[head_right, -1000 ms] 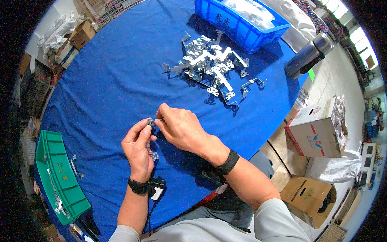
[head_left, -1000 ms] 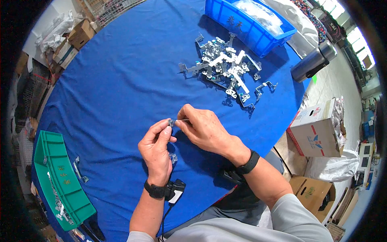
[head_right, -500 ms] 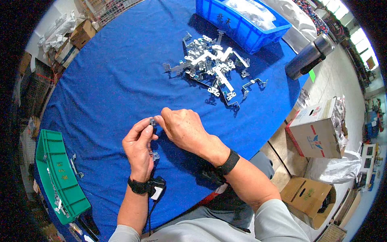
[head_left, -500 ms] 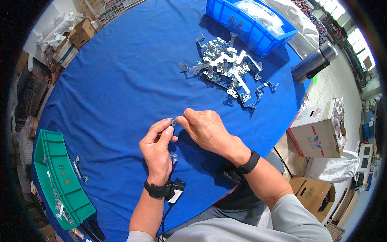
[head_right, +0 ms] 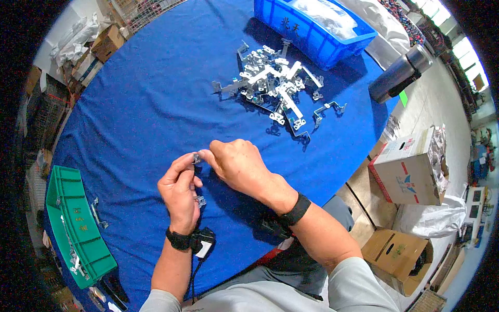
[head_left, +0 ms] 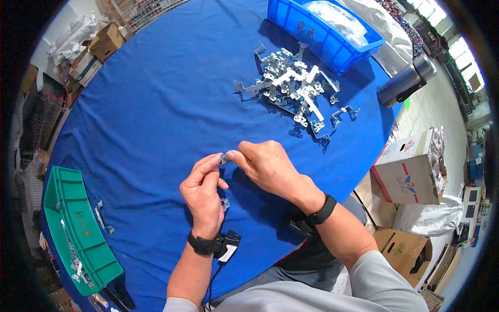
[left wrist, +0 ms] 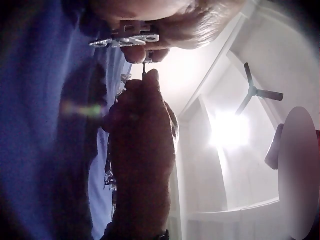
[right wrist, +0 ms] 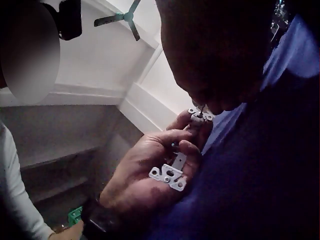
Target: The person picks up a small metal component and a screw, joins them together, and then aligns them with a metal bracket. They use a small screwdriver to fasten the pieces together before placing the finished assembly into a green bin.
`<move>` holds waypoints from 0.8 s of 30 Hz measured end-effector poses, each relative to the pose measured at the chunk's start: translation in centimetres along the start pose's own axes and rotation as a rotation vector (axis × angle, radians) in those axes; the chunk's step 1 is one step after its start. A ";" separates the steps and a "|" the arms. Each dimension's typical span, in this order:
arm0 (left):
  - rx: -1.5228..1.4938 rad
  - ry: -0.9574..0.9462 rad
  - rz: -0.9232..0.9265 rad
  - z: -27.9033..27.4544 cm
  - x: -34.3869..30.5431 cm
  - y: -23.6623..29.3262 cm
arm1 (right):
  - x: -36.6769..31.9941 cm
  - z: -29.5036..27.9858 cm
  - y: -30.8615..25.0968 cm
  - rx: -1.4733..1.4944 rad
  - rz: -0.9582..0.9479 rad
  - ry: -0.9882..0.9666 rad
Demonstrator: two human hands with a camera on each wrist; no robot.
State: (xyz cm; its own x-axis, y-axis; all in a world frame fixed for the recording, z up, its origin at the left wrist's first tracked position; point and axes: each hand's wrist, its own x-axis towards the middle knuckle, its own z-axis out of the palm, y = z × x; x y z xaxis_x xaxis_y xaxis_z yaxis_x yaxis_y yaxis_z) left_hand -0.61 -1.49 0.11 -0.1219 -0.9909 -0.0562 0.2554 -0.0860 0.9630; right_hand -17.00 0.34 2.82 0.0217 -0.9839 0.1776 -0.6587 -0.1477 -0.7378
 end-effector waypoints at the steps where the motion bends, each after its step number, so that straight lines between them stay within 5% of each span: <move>1: 0.000 0.012 0.006 0.2 0.0 0.0 | 0.0 -0.3 -0.2 -0.119 0.103 -0.122; 4: -0.017 0.007 0.024 0.0 0.1 -0.2 | -0.1 0.9 0.7 0.128 -0.110 0.134; 8: 0.010 -0.003 0.002 -0.1 -0.1 0.0 | -0.1 0.8 0.5 0.157 -0.106 0.165; 11: 0.023 0.002 0.014 0.0 -0.1 0.0 | -0.1 0.0 0.1 -0.111 0.065 -0.015; 14: 0.009 0.010 0.004 0.0 0.0 -0.2 | 0.0 0.6 0.4 0.012 0.023 0.033; 16: -0.014 0.005 0.013 -0.1 0.0 -0.3 | 0.2 1.6 0.5 0.202 -0.110 0.254; 19: -0.023 0.002 0.008 -0.2 0.0 -0.4 | 0.0 0.1 0.0 0.090 0.032 0.054; 24: -0.025 -0.005 0.011 -0.1 0.0 -0.2 | 0.2 0.5 0.5 0.115 0.030 0.043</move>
State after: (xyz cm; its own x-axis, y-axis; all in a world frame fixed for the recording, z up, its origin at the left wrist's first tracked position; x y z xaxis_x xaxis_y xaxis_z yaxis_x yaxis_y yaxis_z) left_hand -0.57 -1.46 -0.15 -0.1235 -0.9914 -0.0439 0.2808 -0.0774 0.9566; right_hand -16.97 0.06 2.13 -0.0307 -0.9831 0.1805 -0.5679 -0.1314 -0.8125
